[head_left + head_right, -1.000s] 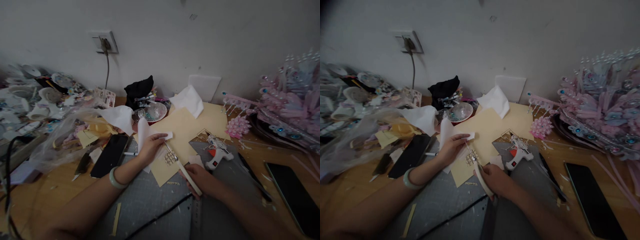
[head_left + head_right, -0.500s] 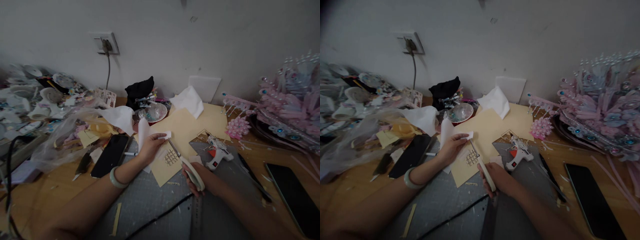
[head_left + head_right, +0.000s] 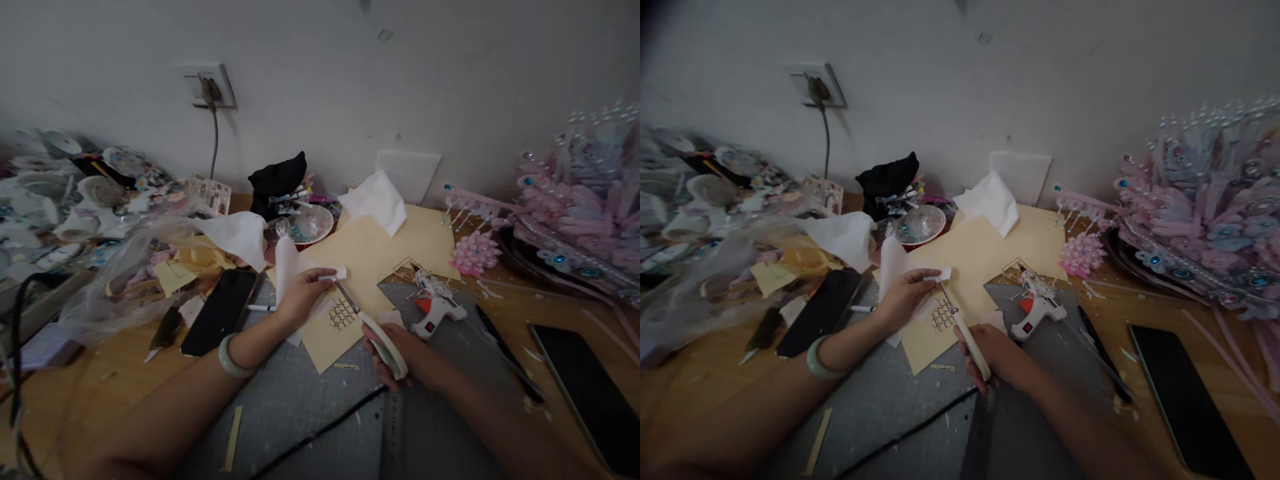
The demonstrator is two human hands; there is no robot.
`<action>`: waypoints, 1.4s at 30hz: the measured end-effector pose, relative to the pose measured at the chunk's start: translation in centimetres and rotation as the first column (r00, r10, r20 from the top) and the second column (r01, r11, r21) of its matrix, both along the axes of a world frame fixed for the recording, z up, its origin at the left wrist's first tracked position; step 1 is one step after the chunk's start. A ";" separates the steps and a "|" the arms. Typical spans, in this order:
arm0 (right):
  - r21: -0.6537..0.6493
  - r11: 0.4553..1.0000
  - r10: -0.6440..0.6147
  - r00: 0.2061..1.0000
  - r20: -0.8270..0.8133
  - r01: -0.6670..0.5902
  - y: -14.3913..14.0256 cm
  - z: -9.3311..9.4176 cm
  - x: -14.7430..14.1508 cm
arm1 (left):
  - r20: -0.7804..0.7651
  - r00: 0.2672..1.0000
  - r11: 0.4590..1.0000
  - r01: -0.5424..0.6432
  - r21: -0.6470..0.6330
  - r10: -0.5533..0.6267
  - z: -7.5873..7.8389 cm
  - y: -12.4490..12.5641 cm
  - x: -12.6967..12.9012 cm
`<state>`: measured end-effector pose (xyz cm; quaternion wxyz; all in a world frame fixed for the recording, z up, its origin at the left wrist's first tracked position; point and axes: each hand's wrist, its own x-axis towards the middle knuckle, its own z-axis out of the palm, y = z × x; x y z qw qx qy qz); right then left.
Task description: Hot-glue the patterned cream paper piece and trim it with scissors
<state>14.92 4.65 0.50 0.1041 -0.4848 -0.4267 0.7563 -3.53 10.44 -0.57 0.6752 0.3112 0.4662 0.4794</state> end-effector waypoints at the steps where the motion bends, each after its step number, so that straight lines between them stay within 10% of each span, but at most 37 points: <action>1: -0.004 1.000 0.005 1.000 -0.011 -0.005 0.0 -0.1 0.0 | 0.001 1.000 1.000 -0.002 0.000 0.002 0.0 0.0 0.0; 42: 0.101 0.993 -0.050 0.997 -0.055 0.055 -0.8 -0.8 0.5 | 0.027 0.998 0.998 -0.055 -0.004 0.056 0.1 0.0 0.0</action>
